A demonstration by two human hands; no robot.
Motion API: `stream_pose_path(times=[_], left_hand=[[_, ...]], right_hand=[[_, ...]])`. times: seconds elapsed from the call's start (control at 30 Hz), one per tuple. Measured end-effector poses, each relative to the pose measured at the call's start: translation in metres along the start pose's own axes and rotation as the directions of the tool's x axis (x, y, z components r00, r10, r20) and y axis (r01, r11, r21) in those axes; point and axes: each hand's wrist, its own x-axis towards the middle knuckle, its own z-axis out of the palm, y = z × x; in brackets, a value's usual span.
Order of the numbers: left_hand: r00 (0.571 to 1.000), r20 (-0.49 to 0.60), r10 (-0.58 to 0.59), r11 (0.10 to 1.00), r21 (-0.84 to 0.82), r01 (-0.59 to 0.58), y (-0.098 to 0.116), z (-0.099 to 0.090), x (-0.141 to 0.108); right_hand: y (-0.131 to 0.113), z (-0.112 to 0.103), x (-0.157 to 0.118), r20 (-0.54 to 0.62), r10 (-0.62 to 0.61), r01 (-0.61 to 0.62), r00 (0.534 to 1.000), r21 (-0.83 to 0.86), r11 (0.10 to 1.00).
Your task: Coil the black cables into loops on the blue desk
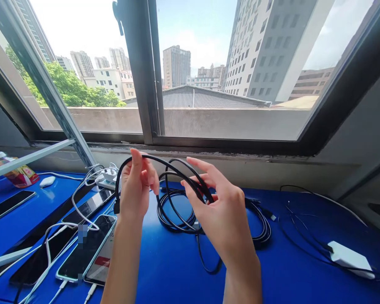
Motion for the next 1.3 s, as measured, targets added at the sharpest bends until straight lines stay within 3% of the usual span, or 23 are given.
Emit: stream_pose_path(times=[0.1,0.2,0.3,0.43,0.5,0.57,0.63,0.7,0.8,0.9,0.97,1.13,1.23,1.3], left_hand=[[0.999,-0.015,-0.041,0.999,0.026,0.041,0.005,-0.006,0.003],[0.990,0.104,-0.096,0.986,0.143,0.080,0.009,-0.008,-0.003],[0.970,0.223,0.095,0.984,0.126,-0.125,0.018,-0.007,-0.018],[0.820,0.462,0.337,0.941,-0.126,-0.316,0.037,-0.012,-0.031],[0.781,0.453,0.429,0.896,-0.105,-0.432,0.041,-0.017,-0.028],[0.772,0.433,0.465,0.839,0.063,-0.540,0.036,-0.021,-0.020],[0.796,0.463,0.390,0.793,0.270,-0.546,0.021,-0.020,-0.010],[0.843,0.483,0.236,0.799,0.397,-0.451,0.001,-0.015,-0.002],[0.899,0.425,0.103,0.902,0.342,-0.264,-0.030,0.000,0.007],[0.967,0.237,0.097,0.954,0.253,-0.158,-0.047,0.013,0.009],[0.984,0.155,0.090,0.968,0.217,-0.122,-0.048,0.019,0.007],[0.987,0.154,-0.045,0.994,0.109,0.029,-0.039,0.028,-0.001],[0.997,-0.008,-0.072,0.996,-0.055,0.071,-0.037,0.029,-0.004],[0.989,-0.133,-0.062,0.988,-0.149,0.042,-0.034,0.028,-0.004]], right_hand=[[0.004,-0.009,0.002,-0.105,0.001,-0.001,0.994,0.005,1.000],[0.003,-0.013,0.000,-0.206,-0.001,0.011,0.979,0.049,0.999],[-0.001,-0.012,-0.003,-0.295,0.028,0.005,0.955,0.111,0.994],[-0.005,-0.010,-0.005,-0.370,0.030,0.007,0.929,0.099,0.995],[-0.006,-0.011,-0.005,-0.375,0.031,0.005,0.926,0.095,0.996],[-0.006,-0.012,-0.005,-0.367,0.025,0.013,0.930,0.102,0.995],[-0.007,-0.012,-0.006,-0.343,-0.005,0.047,0.939,0.114,0.992],[-0.008,-0.011,-0.008,-0.298,-0.041,0.088,0.954,0.144,0.986],[-0.012,-0.009,-0.012,-0.264,-0.081,0.130,0.961,0.174,0.976],[-0.017,-0.010,-0.016,-0.289,-0.119,0.169,0.950,0.155,0.973],[-0.021,-0.012,-0.019,-0.338,-0.089,0.143,0.937,0.139,0.980],[-0.025,-0.019,-0.023,-0.373,0.000,0.040,0.928,0.099,0.994],[-0.019,-0.020,-0.019,-0.428,0.014,0.018,0.904,0.072,0.997],[-0.011,-0.021,-0.014,-0.395,0.013,0.004,0.919,0.044,0.999]])
